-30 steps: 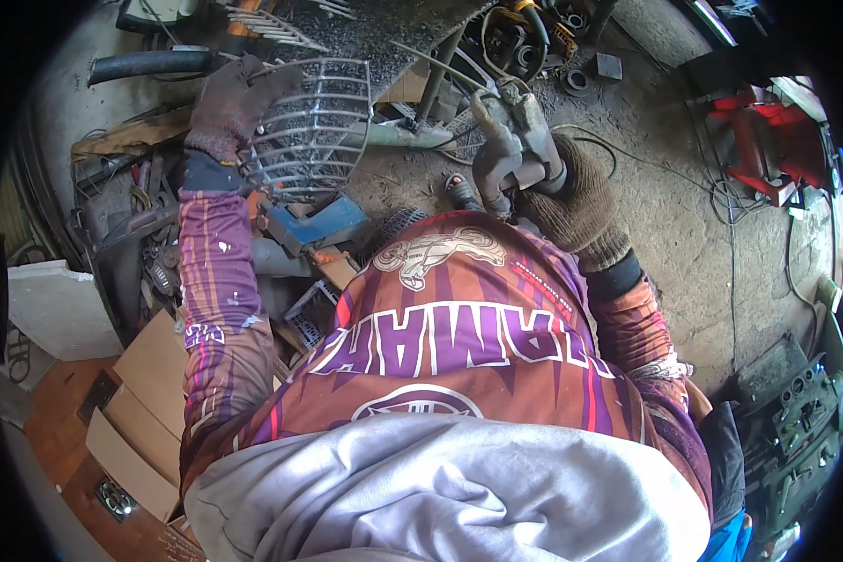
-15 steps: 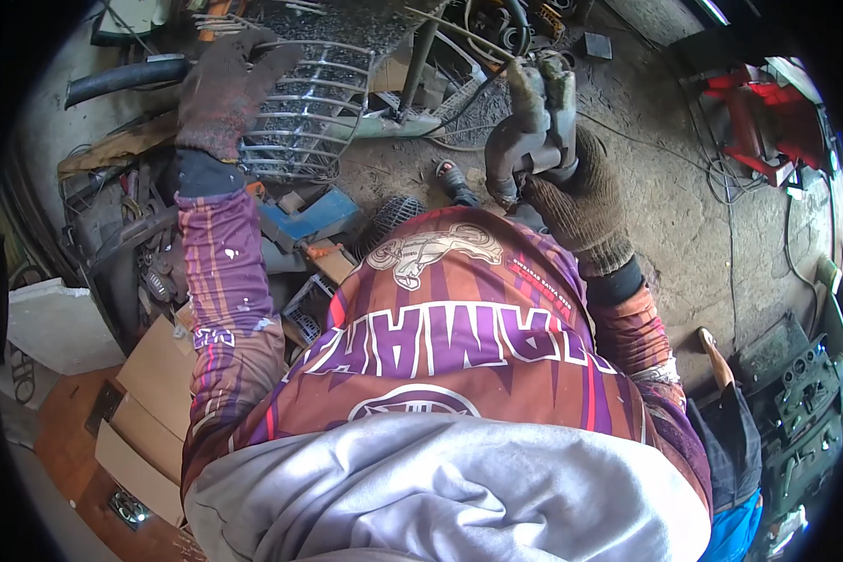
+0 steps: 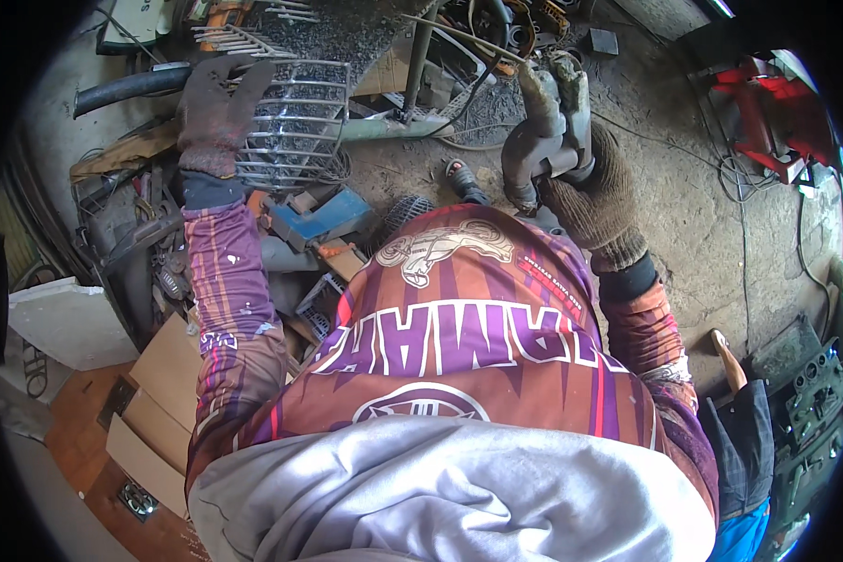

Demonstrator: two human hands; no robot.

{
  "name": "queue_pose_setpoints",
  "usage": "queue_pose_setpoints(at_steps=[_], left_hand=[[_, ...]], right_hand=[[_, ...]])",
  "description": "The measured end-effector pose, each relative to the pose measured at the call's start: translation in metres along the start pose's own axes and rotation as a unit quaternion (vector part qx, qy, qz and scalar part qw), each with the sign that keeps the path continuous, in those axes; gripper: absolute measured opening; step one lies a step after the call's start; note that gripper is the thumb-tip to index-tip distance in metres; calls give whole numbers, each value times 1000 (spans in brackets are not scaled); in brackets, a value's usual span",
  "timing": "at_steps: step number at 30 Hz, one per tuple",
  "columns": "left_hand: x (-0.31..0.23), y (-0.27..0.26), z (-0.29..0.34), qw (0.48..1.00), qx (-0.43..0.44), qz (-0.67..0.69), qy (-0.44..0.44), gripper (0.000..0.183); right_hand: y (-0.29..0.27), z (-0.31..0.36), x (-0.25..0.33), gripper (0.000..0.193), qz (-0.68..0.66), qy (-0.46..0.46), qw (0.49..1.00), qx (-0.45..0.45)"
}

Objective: The person positions a metal grid on a workbench, aligns a metal piece, and uses a welding torch to join the metal parts while wearing gloves.

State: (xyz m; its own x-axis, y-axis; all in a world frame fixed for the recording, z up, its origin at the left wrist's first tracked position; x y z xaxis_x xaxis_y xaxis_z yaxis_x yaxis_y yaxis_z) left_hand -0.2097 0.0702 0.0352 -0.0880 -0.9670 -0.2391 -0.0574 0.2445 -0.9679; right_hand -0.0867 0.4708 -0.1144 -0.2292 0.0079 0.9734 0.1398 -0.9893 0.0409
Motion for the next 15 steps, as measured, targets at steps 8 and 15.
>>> queue_pose_setpoints(at_steps=[8, 15], left_hand=[[-13, 5, -1, 994, -1, -108, 32, 57], [-24, -14, 26, 970, -96, -146, -171, 78]], right_hand=[[20, -6, -6, 66, -28, -6, 996, 86], [22, -8, -9, 58, -35, -28, 997, 64]])
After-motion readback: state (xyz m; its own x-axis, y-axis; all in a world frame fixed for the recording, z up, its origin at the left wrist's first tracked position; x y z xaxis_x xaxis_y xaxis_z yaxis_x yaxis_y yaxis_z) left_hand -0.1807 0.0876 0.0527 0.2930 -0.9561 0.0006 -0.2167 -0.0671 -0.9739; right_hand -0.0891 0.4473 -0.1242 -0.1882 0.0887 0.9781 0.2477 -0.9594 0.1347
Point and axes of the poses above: each hand's wrist, its own z-axis away from the middle knuckle, its own y-axis out of the palm, x = y × z, the point moved 8 cm from there along -z, towards the middle knuckle
